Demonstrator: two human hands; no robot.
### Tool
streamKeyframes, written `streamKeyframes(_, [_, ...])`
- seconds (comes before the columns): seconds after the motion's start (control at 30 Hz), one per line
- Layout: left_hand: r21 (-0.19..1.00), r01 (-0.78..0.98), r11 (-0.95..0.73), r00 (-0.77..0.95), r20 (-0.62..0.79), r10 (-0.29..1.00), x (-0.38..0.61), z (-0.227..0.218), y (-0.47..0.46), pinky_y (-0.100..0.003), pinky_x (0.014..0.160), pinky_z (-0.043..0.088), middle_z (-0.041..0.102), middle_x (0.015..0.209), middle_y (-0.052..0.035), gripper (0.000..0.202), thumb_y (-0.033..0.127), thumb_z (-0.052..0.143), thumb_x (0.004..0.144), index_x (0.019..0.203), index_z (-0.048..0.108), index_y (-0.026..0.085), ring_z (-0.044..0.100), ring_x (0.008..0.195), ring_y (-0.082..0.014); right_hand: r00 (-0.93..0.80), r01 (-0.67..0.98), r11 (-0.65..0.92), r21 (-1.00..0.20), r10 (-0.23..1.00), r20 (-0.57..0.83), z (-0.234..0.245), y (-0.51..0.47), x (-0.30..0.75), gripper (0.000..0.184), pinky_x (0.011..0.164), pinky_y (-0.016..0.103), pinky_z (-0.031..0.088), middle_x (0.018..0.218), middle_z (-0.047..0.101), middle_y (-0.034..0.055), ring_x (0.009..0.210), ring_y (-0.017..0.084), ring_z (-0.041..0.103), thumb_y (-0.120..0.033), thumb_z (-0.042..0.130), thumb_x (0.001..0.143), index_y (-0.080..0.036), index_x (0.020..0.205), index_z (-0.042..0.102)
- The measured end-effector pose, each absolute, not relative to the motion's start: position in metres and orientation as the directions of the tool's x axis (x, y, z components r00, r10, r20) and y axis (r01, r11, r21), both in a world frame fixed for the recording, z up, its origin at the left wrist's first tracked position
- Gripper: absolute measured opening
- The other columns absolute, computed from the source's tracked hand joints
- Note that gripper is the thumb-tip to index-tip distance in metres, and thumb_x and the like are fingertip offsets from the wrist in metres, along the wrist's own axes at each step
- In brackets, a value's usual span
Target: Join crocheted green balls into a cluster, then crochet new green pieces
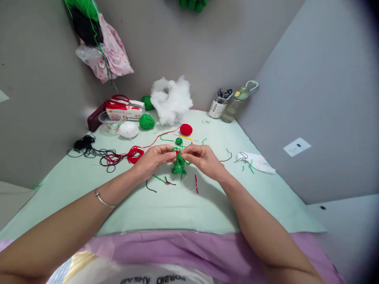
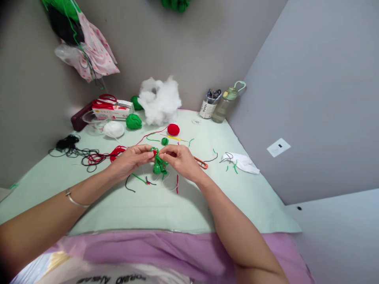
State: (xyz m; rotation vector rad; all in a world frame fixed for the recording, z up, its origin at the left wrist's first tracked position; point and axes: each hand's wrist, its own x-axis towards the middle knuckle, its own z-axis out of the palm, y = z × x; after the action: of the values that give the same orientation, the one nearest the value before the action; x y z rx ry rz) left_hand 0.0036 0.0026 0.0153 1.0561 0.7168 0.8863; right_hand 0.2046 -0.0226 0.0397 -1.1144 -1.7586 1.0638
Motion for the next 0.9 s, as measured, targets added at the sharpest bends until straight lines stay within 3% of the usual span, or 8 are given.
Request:
streamKeyframes(0.37, [0.959, -0.271, 0.078, 0.367, 0.028, 0.930, 0.0065, 0.0110, 0.0020, -0.026, 0.077, 0.045, 0.067, 0.081, 0.0008, 0.021, 0.031, 0.083, 0.075, 0.087, 0.072, 0.018, 0.060, 0.076, -0.0124, -0.292, 0.283, 0.248, -0.926, 0.942, 0.163, 0.0311, -0.0175, 0.1996, 0.010, 0.056, 0.026, 0.032, 0.062, 0.051, -0.0055, 0.057, 0.011, 0.042, -0.030, 0.064, 0.087, -0.021, 0.091, 0.065])
streamKeyframes(0.63, [0.968, -0.247, 0.047, 0.410, 0.061, 0.910, 0.0079, 0.0058, 0.0021, -0.025, 0.079, 0.044, 0.069, 0.087, -0.0006, 0.020, 0.032, 0.080, 0.079, 0.090, 0.073, 0.017, 0.061, 0.082, -0.0137, -0.330, 0.219, 0.228, -0.949, 0.932, 0.148, 0.0326, -0.0211, 0.1976, 0.021, 0.064, 0.029, 0.049, 0.069, 0.060, -0.0034, 0.065, 0.014, 0.059, -0.027, 0.060, 0.090, -0.021, 0.109, 0.060])
streamKeyframes(0.8, [0.956, -0.263, 0.128, 0.466, 0.010, 0.885, 0.0065, 0.0072, 0.0021, -0.026, 0.079, 0.046, 0.071, 0.091, -0.0016, 0.023, 0.037, 0.076, 0.084, 0.096, 0.070, 0.018, 0.063, 0.083, -0.0142, -0.143, 0.294, 0.260, -0.920, 0.963, 0.226, 0.0348, -0.0178, 0.2041, 0.020, 0.070, 0.030, 0.050, 0.086, 0.070, 0.0031, 0.070, 0.013, 0.059, -0.035, 0.064, 0.089, -0.019, 0.097, 0.072])
streamKeyframes(0.9, [0.964, -0.200, 0.174, 0.552, -0.036, 0.833, 0.0070, 0.0059, 0.0009, -0.025, 0.076, 0.045, 0.070, 0.088, -0.0018, 0.024, 0.039, 0.077, 0.084, 0.094, 0.072, 0.018, 0.062, 0.079, -0.0134, -0.173, 0.247, 0.255, -0.935, 0.961, 0.217, 0.0350, -0.0170, 0.2031, 0.024, 0.067, 0.029, 0.047, 0.086, 0.070, 0.0028, 0.069, 0.013, 0.055, -0.042, 0.072, 0.084, -0.019, 0.090, 0.076])
